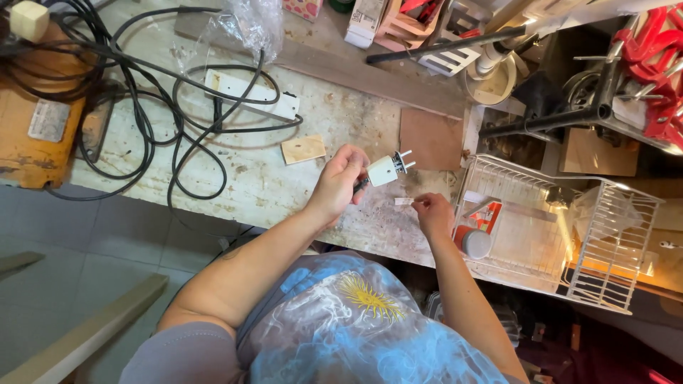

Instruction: Disassembling an electrical plug, reconnecting internal wires, and reassembling the housing.

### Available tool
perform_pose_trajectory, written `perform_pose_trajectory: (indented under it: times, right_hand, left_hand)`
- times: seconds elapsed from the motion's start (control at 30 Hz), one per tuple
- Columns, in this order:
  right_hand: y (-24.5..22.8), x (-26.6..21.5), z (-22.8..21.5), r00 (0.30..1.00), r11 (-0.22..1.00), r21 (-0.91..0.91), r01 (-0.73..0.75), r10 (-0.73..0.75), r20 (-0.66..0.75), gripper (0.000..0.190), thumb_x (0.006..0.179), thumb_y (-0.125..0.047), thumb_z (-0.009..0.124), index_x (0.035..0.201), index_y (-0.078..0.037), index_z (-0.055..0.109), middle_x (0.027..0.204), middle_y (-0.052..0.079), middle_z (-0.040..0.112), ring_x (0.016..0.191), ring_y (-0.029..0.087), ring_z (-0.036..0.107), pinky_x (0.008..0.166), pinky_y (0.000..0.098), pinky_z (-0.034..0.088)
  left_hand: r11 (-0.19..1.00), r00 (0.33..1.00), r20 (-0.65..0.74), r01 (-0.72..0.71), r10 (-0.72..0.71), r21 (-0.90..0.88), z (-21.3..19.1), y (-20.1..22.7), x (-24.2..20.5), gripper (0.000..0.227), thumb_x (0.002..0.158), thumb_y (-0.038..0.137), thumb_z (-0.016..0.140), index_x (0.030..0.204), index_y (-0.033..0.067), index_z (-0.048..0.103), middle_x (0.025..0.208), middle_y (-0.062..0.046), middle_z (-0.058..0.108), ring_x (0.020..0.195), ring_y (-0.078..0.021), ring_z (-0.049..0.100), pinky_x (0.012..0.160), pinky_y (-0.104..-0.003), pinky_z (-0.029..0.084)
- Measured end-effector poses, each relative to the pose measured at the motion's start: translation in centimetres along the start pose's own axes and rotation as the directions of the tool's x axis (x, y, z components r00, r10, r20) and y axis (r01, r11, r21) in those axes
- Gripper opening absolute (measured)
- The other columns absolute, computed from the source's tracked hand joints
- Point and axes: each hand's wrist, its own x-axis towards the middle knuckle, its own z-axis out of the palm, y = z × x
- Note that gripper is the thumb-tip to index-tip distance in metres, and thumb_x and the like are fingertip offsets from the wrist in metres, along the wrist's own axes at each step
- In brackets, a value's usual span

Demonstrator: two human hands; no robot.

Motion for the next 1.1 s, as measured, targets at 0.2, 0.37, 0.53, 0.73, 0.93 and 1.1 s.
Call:
perform_pose_trajectory:
  times: [0.2,0.37,0.53,0.73,0.93,1.1]
  right_hand:
    - [-6.6,-3.8,-7.0,0.985,0.791,0.599,0.127,-0.171,0.016,0.028,0.109,-0.016,0.057,0.132,-0.009,0.071,0.129,0.023,0.072,0.126,0.045,0.065,0.103,0.0573,0.055]
    - [-11.0,-6.5,-10.3,0.92,0.095,0.995,0.017,-0.391,0.021,0.078,0.094,-0.043,0.074,0.153,0.0,0.047,0.13,0.009,0.058,0.116,0.02,0.067,0.094,0.0387,0.063]
    - [-11.4,-7.6,-10.2,0.968,0.052,0.999,0.009,-0.252,0.004,0.045,0.084,0.0,0.085,0.124,0.012,0.067,0.102,0.016,0.068,0.086,0.023,0.075,0.08,0.0402,0.068]
    - [-11.3,-8.3,-13.4,0.985,0.09,0.991,0.098,-0.154,-0.083,0.049,0.077,0.002,0.091,0.119,0.008,0.067,0.091,0.016,0.071,0.077,0.02,0.075,0.073,0.0333,0.068]
    - [-12.0,-9.1,-15.7,0.982,0.2,0.969,0.147,-0.15,-0.118,0.055,0.068,0.003,0.098,0.115,0.004,0.07,0.089,0.011,0.073,0.076,0.013,0.072,0.07,0.0255,0.067]
    - [-11.9,-9.3,-17.5,0.985,0.356,0.926,0.127,-0.158,-0.075,0.054,0.067,-0.001,0.098,0.113,-0.001,0.071,0.087,0.009,0.076,0.075,0.008,0.069,0.066,0.0218,0.064]
  left_hand:
    - [0.999,0.997,0.071,0.016,-0.019,0.036,1.3,2.1,-1.4,0.026,0.116,0.027,0.038,0.107,0.0091,0.055,0.074,-0.009,0.049,0.04,-0.0148,0.053,0.038,-0.023,0.038]
    - [0.989,0.987,0.151,0.038,-0.06,0.142,1.3,0.5,-1.1,0.024,0.115,0.025,0.045,0.104,0.0076,0.058,0.069,-0.011,0.058,0.037,-0.0144,0.055,0.037,-0.022,0.039]
    - [0.98,0.96,0.273,0.012,-0.067,0.197,1.1,1.2,-2.3,0.018,0.113,0.022,0.051,0.11,0.0069,0.062,0.074,-0.014,0.065,0.049,-0.0175,0.063,0.046,-0.025,0.049]
    - [0.921,0.937,0.34,-0.058,-0.084,0.386,-1.1,1.2,-3.5,0.011,0.097,0.005,0.074,0.107,0.0031,0.074,0.084,-0.009,0.073,0.074,-0.0137,0.07,0.072,-0.027,0.06]
    - [0.899,0.979,0.205,-0.085,-0.006,0.43,0.6,3.6,-5.0,0.008,0.093,0.005,0.077,0.099,0.0048,0.082,0.069,-0.006,0.072,0.066,-0.0087,0.064,0.065,-0.022,0.055]
    - [0.812,0.966,0.211,-0.243,0.151,0.53,1.7,5.1,-5.9,0.008,0.096,0.012,0.077,0.093,0.0103,0.085,0.063,-0.004,0.074,0.06,-0.0087,0.065,0.061,-0.023,0.055]
